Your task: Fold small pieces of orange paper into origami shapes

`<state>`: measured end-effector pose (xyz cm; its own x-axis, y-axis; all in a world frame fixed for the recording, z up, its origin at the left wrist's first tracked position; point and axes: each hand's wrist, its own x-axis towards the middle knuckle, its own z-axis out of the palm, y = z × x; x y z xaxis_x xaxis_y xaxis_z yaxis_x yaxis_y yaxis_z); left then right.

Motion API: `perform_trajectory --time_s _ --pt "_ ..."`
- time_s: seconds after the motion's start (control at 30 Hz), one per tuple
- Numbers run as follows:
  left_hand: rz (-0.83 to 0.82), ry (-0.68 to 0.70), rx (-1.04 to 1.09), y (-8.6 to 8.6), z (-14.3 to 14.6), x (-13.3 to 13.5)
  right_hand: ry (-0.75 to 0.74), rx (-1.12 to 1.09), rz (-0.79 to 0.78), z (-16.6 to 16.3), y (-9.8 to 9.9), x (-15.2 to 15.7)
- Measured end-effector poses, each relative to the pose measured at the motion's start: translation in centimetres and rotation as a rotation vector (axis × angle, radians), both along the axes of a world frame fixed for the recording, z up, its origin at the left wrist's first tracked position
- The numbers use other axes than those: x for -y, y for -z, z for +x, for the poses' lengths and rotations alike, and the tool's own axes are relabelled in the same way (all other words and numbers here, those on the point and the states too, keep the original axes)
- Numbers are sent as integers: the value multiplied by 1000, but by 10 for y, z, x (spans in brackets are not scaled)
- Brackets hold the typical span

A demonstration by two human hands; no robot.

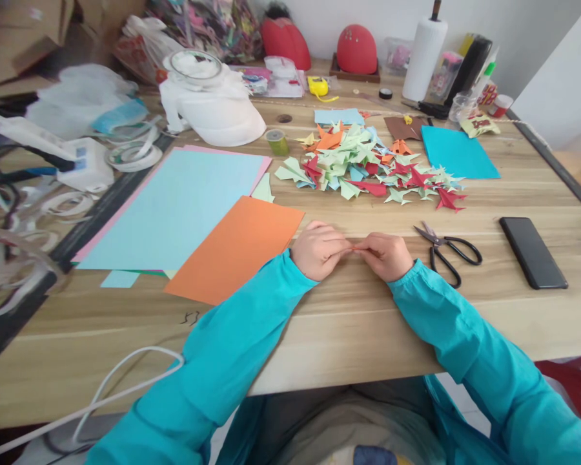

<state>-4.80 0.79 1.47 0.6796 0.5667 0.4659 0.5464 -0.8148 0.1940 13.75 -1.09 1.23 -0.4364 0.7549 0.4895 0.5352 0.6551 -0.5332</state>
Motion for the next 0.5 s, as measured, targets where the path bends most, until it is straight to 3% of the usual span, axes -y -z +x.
perform_trajectory --time_s 0.27,0.5 --pt "24 8 -10 2 0 -1 -30 -30 26 -2 0 0" --pt "-26 -41 105 0 -1 0 -41 -48 4 -2 -1 0"
